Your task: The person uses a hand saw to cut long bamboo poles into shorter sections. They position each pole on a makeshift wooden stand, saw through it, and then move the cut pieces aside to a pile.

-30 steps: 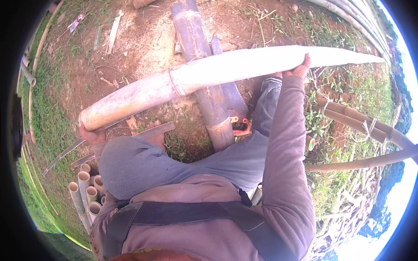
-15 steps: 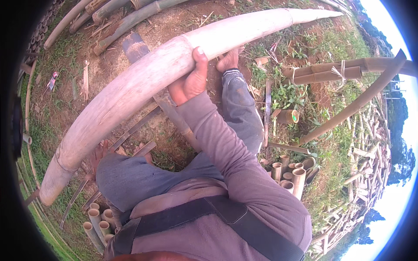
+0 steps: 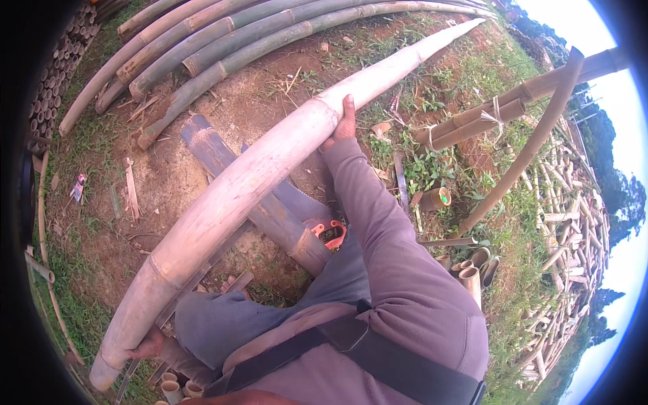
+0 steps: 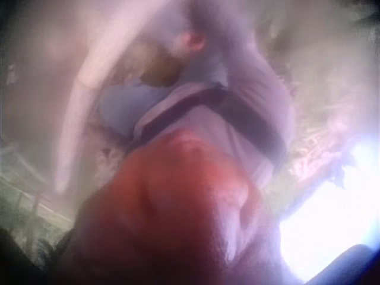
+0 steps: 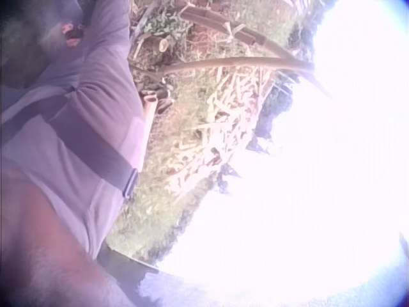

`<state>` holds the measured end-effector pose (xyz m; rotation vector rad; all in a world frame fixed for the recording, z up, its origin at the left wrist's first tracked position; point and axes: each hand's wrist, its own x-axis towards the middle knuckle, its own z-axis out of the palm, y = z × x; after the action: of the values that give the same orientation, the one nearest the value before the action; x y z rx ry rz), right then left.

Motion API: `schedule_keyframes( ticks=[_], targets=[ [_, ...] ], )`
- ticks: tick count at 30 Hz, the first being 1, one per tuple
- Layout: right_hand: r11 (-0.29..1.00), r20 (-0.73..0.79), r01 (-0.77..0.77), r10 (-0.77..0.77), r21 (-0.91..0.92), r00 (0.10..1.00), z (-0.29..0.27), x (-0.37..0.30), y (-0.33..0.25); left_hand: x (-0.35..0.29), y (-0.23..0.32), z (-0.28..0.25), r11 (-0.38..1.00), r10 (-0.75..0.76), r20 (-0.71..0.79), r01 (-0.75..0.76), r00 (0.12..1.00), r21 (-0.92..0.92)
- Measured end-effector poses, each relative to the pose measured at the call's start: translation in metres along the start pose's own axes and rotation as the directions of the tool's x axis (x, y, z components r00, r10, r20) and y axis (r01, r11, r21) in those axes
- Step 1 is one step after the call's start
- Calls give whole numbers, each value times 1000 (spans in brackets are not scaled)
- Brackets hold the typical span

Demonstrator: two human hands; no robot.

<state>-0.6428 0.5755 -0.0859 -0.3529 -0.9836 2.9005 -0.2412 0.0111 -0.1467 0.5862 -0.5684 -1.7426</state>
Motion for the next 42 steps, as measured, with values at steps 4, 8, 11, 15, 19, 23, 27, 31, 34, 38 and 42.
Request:
schedule_keyframes(
  ticks=[4, 8, 11, 15, 19, 23, 27, 31, 34, 38, 42],
  targets=[
    [997, -76, 48, -44, 52, 996, 20, 20, 24, 37, 12, 22, 998, 58, 106, -57, 993, -17],
    [991, 10, 119, -118, -63, 993, 51, 7, 58, 107, 22, -35, 984, -59, 361, 114, 931, -133],
    [985, 52, -165, 168, -53, 984, 38, -17, 99, 105, 29, -28, 978, -125, -209, 156, 970, 137],
    [878, -257, -362, 289, -314, 922, -18, -28, 120, 117, -31, -81, 979, -168, -289, 193, 942, 59],
    [849, -237, -344, 267, -401, 934, -60, 4, 95, 105, -32, -75, 982, -182, -218, 189, 959, 13],
    [791, -298, -338, 206, -511, 932, -42, -10, 105, 89, -42, -83, 954, -195, -395, 267, 898, 135],
    [797, -299, -359, 234, -486, 925, -38, -24, 109, 52, -58, -50, 917, -235, -390, 335, 891, 214],
    [771, -255, -325, 216, -548, 942, -62, -25, 103, 56, -79, -40, 930, -226, -417, 322, 880, 175],
    [506, -185, -171, 23, -845, 982, -79, -51, 102, 60, -90, -33, 943, -203, -400, 288, 894, 165],
    [-16, 254, 257, 115, -966, 960, -111, -110, 117, 62, -86, -48, 940, -219, -368, 297, 904, 169],
    [-128, 350, 374, 179, -918, 920, -142, -167, 154, 46, -81, -48, 967, -217, -261, 243, 941, 75]
  ],
)
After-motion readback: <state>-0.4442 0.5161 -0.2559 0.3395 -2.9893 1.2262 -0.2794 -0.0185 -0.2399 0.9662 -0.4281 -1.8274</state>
